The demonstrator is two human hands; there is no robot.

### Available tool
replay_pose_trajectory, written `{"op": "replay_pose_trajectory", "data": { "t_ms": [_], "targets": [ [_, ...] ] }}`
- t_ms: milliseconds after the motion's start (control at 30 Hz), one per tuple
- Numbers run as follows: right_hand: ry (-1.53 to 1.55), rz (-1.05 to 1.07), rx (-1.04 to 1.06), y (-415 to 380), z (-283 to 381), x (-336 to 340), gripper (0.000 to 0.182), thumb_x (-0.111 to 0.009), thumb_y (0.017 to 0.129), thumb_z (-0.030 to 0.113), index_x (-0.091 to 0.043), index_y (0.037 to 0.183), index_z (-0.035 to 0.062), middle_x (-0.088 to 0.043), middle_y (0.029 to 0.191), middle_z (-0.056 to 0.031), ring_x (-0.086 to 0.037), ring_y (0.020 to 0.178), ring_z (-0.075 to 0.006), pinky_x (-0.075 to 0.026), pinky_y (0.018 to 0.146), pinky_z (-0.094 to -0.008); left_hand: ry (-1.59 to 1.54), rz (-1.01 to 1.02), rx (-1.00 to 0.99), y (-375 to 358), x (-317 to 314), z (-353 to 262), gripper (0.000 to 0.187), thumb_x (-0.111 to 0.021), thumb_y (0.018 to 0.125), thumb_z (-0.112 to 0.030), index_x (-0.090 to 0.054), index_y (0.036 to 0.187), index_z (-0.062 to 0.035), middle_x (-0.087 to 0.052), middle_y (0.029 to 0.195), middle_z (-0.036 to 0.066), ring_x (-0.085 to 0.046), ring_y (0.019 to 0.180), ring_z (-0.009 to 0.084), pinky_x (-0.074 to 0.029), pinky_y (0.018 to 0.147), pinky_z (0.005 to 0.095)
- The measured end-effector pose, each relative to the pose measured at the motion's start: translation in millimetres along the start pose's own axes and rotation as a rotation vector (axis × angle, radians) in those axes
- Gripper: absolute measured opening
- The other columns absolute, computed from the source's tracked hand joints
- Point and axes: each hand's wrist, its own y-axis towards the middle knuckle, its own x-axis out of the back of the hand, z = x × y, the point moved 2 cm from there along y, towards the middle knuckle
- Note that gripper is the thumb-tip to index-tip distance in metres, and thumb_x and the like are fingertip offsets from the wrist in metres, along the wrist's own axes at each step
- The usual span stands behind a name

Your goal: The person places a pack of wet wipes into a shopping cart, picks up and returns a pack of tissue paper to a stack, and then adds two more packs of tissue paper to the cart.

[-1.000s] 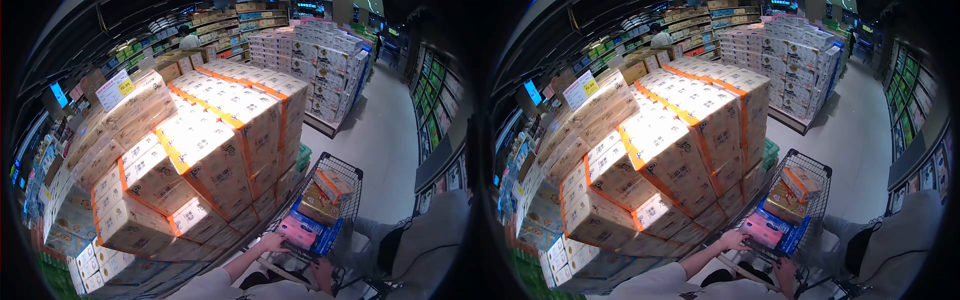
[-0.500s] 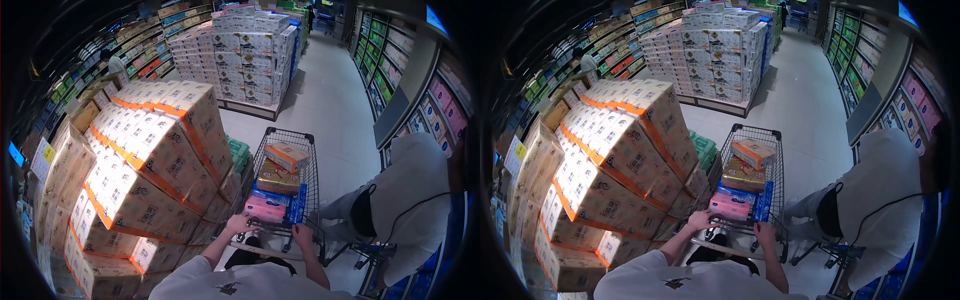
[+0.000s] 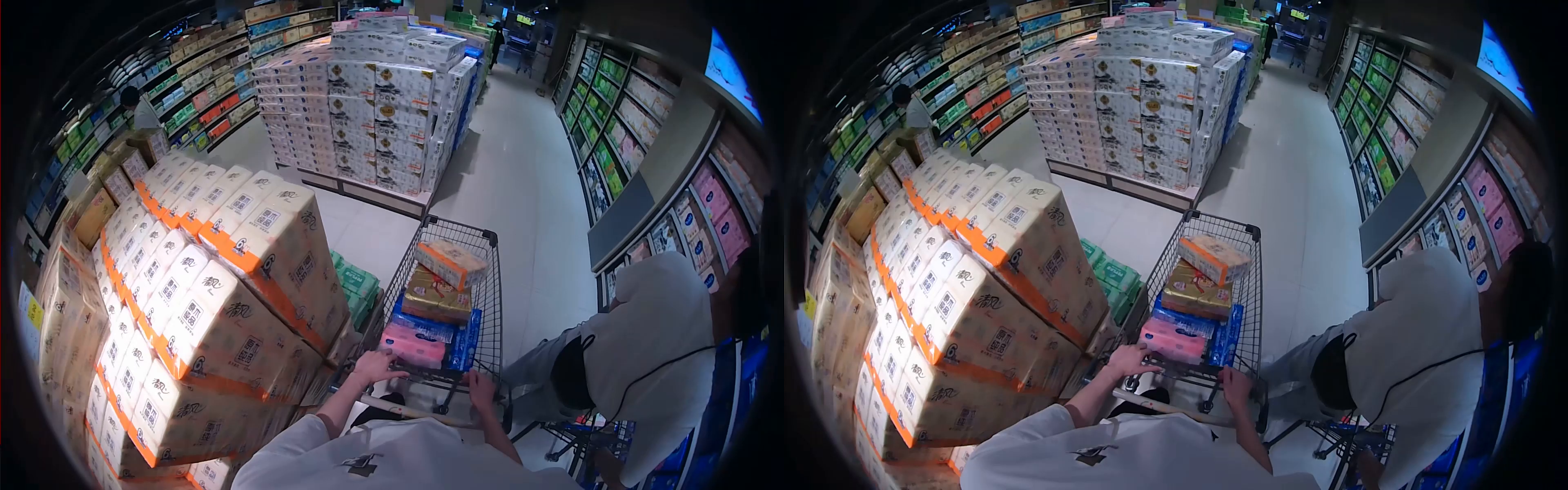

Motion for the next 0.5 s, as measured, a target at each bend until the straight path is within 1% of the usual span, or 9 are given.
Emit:
{"op": "replay_pose_trajectory", "data": {
  "t_ms": [33,100,200,300,433,500],
  "targets": [
    [-0.008,-0.003,0.007,12.0,-0.8,-0.1,0.042,-0.047,0.099,0.037,-0.071,0.086,0.0054,-0.069,0.077,-0.0137,-0.068,0.074,-0.0318,-0.051,0.070,-0.0422,-0.002,0.026,0.012,11.5,3.5,4.1,0.076,-0.049,0.078,-0.079,-0.069,0.106,-0.0114,-0.067,0.108,0.010,-0.068,0.094,0.0306,-0.055,0.077,0.0429],
    [-0.082,0.001,-0.006,33.0,5.2,-0.8,0.047,-0.039,0.102,0.039,-0.070,0.089,0.0054,-0.069,0.078,-0.0154,-0.067,0.079,-0.0333,-0.049,0.074,-0.0438,-0.004,0.047,0.023,31.7,14.9,10.4,0.076,-0.050,0.078,-0.079,-0.069,0.108,-0.0120,-0.067,0.108,0.010,-0.068,0.094,0.0301,-0.055,0.076,0.0427],
    [-0.057,0.013,-0.026,68.7,-1.0,-6.7,0.047,-0.040,0.102,0.037,-0.069,0.088,0.0038,-0.068,0.078,-0.0162,-0.067,0.078,-0.0326,-0.049,0.073,-0.0423,-0.024,0.033,0.033,64.2,24.2,22.5,0.079,-0.050,0.076,-0.081,-0.063,0.118,-0.0147,-0.067,0.108,0.010,-0.068,0.096,0.0298,-0.055,0.077,0.0438],
    [0.002,-0.036,0.040,95.8,-0.8,-7.4,0.046,-0.040,0.102,0.035,-0.068,0.087,0.0024,-0.068,0.078,-0.0159,-0.067,0.076,-0.0314,-0.049,0.072,-0.0410,-0.015,0.063,0.032,96.5,31.8,33.0,0.079,-0.050,0.076,-0.080,-0.062,0.118,-0.0144,-0.067,0.109,0.011,-0.067,0.098,0.0306,-0.055,0.078,0.0446],
    [0.029,0.002,0.016,134.1,13.0,-7.7,0.044,-0.040,0.103,0.033,-0.067,0.087,0.0012,-0.067,0.078,-0.0155,-0.067,0.076,-0.0305,-0.049,0.071,-0.0399,-0.066,0.080,0.041,133.0,48.7,44.6,0.081,-0.051,0.076,-0.080,-0.061,0.119,-0.0123,-0.066,0.110,0.012,-0.067,0.099,0.0316,-0.054,0.079,0.0449],
    [0.010,-0.013,-0.017,154.0,14.8,-8.2,0.041,-0.043,0.101,0.032,-0.067,0.087,0.0020,-0.068,0.080,-0.0161,-0.067,0.079,-0.0323,-0.049,0.073,-0.0422,-0.099,0.048,0.025,152.5,52.3,51.3,0.082,-0.052,0.075,-0.080,-0.063,0.114,-0.0087,-0.066,0.111,0.013,-0.066,0.101,0.0318,-0.053,0.081,0.0455]
  ]
}}
